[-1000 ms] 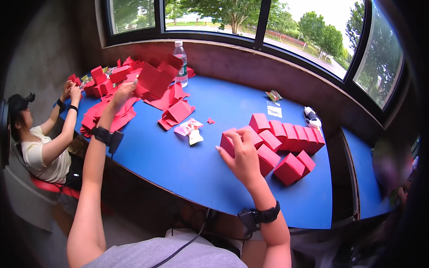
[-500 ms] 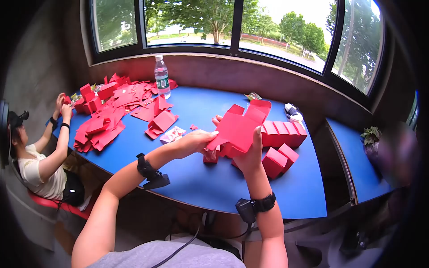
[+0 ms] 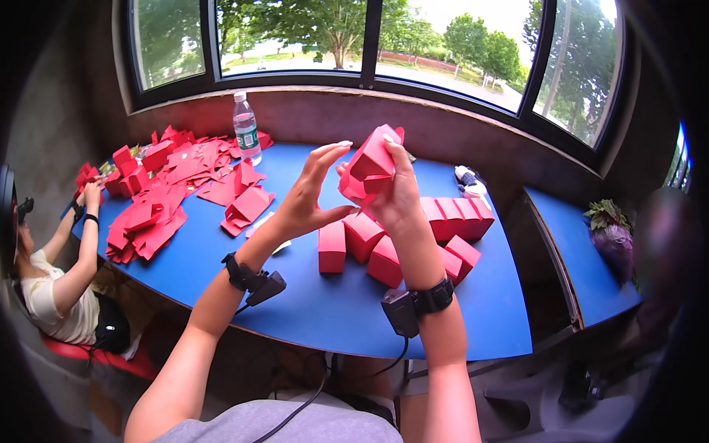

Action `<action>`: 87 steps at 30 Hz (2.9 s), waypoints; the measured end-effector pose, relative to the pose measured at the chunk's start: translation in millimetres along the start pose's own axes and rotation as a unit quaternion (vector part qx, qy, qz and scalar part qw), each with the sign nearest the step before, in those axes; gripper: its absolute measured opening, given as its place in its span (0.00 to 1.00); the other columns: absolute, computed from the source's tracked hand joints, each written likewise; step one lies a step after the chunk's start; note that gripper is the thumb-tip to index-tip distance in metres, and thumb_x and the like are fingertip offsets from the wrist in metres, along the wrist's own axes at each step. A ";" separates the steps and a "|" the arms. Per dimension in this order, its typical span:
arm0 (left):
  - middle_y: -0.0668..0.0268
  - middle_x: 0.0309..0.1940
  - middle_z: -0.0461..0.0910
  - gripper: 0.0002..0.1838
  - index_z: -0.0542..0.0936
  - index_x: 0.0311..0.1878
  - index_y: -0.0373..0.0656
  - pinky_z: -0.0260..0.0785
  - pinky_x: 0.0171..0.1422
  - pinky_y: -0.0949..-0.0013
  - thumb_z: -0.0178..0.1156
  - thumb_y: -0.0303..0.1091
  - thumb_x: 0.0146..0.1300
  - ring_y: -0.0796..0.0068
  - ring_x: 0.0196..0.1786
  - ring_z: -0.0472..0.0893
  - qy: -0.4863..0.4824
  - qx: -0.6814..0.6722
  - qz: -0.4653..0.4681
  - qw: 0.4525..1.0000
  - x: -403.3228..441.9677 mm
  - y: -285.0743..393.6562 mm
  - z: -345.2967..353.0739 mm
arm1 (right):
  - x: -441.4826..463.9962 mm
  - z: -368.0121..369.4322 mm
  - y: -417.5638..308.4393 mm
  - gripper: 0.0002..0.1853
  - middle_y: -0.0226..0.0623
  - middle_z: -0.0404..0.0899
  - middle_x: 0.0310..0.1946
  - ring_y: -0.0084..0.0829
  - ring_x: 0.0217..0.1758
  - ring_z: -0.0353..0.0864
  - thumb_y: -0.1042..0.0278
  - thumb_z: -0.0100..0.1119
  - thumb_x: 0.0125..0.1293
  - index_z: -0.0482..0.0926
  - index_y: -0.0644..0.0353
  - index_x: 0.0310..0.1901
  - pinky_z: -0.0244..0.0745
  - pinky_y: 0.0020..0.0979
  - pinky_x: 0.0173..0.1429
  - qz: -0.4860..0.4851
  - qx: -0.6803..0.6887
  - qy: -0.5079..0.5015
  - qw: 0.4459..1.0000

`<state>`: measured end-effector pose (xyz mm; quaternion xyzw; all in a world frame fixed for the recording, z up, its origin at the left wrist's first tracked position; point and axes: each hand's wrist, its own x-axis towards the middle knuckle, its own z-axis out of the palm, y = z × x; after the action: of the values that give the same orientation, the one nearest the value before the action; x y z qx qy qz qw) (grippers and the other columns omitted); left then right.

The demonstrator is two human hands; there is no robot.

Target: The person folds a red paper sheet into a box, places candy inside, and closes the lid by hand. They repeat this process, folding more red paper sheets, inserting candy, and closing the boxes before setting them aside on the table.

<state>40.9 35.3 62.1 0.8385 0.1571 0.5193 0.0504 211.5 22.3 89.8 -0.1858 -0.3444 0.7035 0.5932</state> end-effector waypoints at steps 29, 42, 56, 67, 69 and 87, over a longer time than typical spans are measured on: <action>0.55 0.57 0.67 0.37 0.51 0.68 0.40 0.67 0.61 0.67 0.61 0.39 0.64 0.69 0.59 0.71 0.117 -0.383 -0.290 0.869 -32.7 -4.8 5.2 | -9.1 4.4 62.1 0.63 0.58 0.64 0.54 0.55 0.57 0.66 0.60 0.71 0.38 0.38 0.57 0.74 0.64 0.48 0.62 -0.301 -0.737 -0.049 0.603; 0.64 0.57 0.67 0.23 0.62 0.63 0.41 0.62 0.65 0.70 0.49 0.43 0.71 0.76 0.61 0.68 0.114 -0.328 -0.169 0.922 -33.4 0.4 -1.9 | -10.0 7.1 43.7 0.62 0.57 0.57 0.59 0.56 0.61 0.66 0.66 0.72 0.39 0.39 0.50 0.75 0.69 0.46 0.61 -0.280 -0.647 -0.159 0.691; 0.59 0.56 0.74 0.28 0.68 0.63 0.40 0.69 0.62 0.67 0.61 0.29 0.59 0.71 0.58 0.75 0.003 -0.420 -0.203 0.885 -35.5 -34.8 -24.9 | -18.4 10.5 36.5 0.56 0.50 0.63 0.58 0.52 0.56 0.70 0.67 0.71 0.40 0.51 0.40 0.73 0.68 0.47 0.60 -0.343 -0.809 -0.172 0.445; 0.67 0.43 0.81 0.18 0.82 0.51 0.41 0.74 0.45 0.78 0.53 0.17 0.60 0.83 0.41 0.78 0.000 -0.247 -0.190 0.950 -40.3 -48.0 -36.6 | -18.7 7.9 35.6 0.54 0.47 0.66 0.55 0.51 0.54 0.71 0.67 0.72 0.40 0.54 0.40 0.72 0.70 0.45 0.58 -0.333 -0.778 -0.148 0.512; 0.67 0.38 0.82 0.16 0.83 0.49 0.39 0.76 0.37 0.79 0.53 0.18 0.61 0.83 0.35 0.80 0.061 -0.229 -0.224 0.945 -39.4 -45.5 -31.7 | -14.8 5.1 32.7 0.51 0.45 0.66 0.54 0.50 0.54 0.71 0.67 0.71 0.44 0.55 0.39 0.72 0.72 0.45 0.56 -0.399 -0.771 -0.113 0.484; 0.67 0.25 0.79 0.15 0.78 0.44 0.35 0.65 0.21 0.79 0.54 0.39 0.69 0.84 0.20 0.75 0.086 -0.384 -0.357 0.847 -29.2 -22.7 -30.1 | -4.2 -5.9 37.4 0.29 0.46 0.74 0.46 0.50 0.48 0.77 0.71 0.72 0.50 0.65 0.57 0.51 0.76 0.40 0.49 -0.302 -0.729 -0.143 0.598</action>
<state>-2.7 45.1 45.2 0.5897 0.2373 0.5547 0.5370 190.0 17.6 58.7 -0.3390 -0.8593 0.0169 0.3827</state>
